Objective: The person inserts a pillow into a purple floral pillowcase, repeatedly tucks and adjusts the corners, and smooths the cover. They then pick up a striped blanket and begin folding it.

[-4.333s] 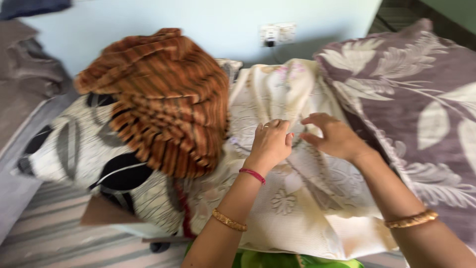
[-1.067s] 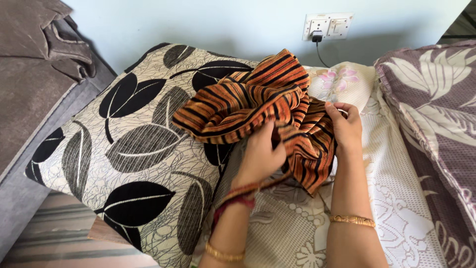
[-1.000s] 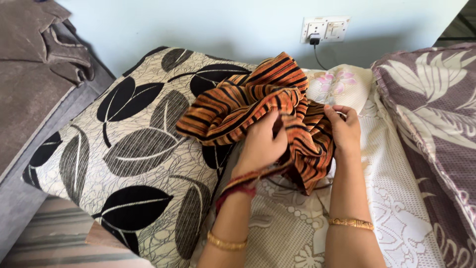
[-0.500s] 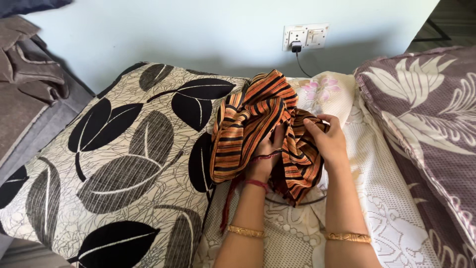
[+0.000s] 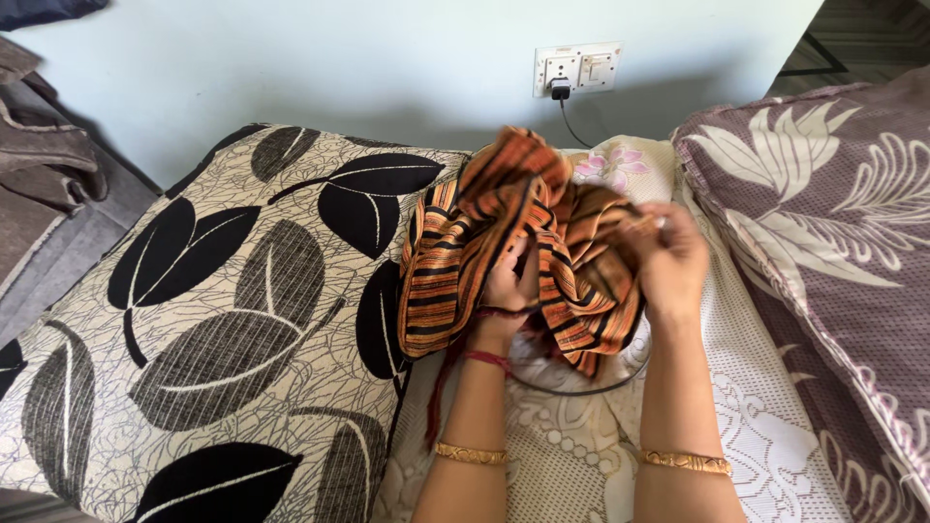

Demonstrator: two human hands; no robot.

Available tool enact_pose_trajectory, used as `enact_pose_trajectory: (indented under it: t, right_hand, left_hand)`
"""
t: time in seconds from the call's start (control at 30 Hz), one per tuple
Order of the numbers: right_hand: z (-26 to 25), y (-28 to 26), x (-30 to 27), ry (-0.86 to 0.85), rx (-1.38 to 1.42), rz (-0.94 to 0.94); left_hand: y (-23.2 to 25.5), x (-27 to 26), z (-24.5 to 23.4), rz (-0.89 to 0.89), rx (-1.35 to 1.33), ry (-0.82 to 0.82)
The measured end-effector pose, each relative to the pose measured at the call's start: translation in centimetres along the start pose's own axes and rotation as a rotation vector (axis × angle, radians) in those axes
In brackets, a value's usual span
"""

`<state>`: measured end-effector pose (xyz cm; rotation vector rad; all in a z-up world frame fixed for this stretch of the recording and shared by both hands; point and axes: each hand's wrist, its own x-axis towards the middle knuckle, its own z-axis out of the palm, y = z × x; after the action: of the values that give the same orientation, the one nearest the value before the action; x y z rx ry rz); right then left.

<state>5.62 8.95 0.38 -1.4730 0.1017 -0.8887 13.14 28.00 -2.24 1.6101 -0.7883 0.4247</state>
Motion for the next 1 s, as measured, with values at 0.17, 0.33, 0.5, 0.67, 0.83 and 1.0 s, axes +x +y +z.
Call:
enact_pose_trajectory:
  t: [0.17, 0.33, 0.5, 0.67, 0.83, 1.0]
  right_hand:
    - [-2.6, -1.1, 0.9, 0.386, 0.545, -0.253]
    - [-5.0, 1.5, 1.8, 0.491, 0.155, 0.039]
    - [-2.8, -0.4, 0.7, 0.485, -0.678, -0.249]
    - [1.5, -3.3, -0.5, 0.27, -0.541, -0.128]
    - [2.3, -3.0, -0.5, 0.15, -0.763, 0.029]
    - [0.6, -2.4, 0.2, 0.082, -0.83, 0.319]
  left_hand:
    - [-3.3, -0.3, 1.5, 0.037, -0.281, -0.125]
    - [-4.0, -1.0, 3.0, 0.016, 0.04, -0.407]
    - [-3.8, -0.8, 1.6, -0.345, 0.349, -0.766]
    - [-2.7, -1.0, 0.3, -0.466, -0.147, -0.957]
    - [2.1, 0.4, -2.4, -0.667, -0.388, -1.169]
    - [4.8, 2.0, -4.8, -0.403, -1.253, -0.919]
